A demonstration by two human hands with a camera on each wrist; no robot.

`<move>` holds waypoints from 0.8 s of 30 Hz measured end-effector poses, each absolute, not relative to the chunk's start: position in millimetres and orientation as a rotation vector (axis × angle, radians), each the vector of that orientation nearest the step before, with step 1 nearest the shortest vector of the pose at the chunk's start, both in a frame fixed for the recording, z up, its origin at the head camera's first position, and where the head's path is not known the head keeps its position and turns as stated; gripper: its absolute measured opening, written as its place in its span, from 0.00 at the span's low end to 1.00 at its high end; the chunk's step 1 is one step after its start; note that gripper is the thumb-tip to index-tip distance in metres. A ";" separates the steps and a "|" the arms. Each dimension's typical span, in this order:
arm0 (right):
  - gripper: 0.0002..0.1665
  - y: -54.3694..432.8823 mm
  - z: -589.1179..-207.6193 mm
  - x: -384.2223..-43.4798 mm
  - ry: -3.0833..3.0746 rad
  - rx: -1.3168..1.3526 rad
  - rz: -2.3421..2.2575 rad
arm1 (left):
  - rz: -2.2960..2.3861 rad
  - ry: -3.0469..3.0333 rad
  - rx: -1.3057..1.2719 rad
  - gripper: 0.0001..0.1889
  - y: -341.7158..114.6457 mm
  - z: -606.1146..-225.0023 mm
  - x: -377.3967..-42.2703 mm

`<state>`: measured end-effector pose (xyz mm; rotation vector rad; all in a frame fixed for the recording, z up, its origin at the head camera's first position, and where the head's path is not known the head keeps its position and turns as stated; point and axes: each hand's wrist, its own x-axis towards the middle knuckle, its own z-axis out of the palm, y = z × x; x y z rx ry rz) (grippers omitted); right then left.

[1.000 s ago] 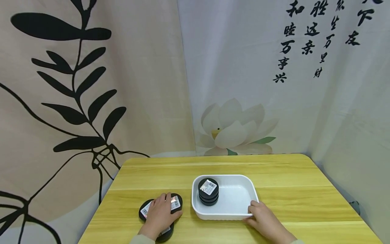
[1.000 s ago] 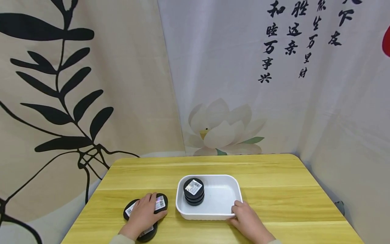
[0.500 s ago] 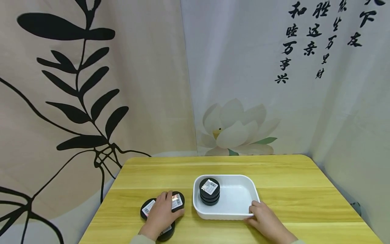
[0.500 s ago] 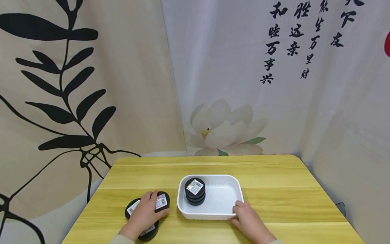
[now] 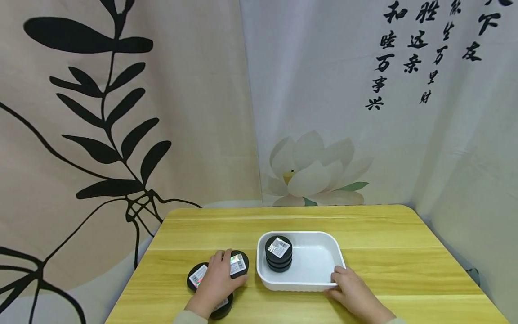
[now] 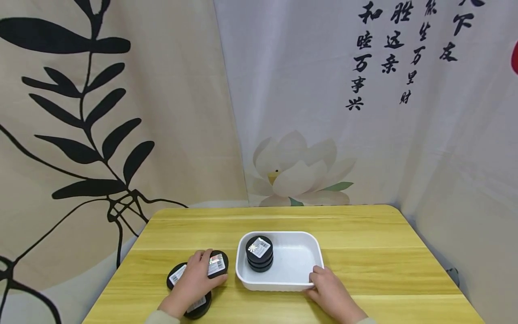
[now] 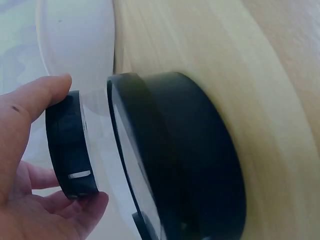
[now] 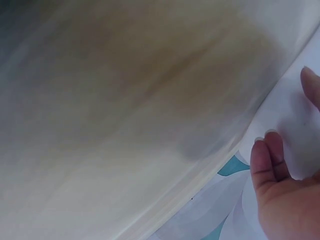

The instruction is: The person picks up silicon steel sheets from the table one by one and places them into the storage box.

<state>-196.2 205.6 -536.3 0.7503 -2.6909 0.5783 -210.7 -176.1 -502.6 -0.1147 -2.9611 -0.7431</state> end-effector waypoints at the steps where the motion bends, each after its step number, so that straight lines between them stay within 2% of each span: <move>1: 0.19 205.6 -536.1 -196.3 -2.688 0.751 0.578 | -0.747 -2.961 -0.112 0.48 -175.5 -501.8 -210.5; 24: 0.18 206.4 -536.3 -196.5 -2.658 0.767 0.573 | -0.768 -2.909 -0.131 0.49 -161.2 -494.7 -211.5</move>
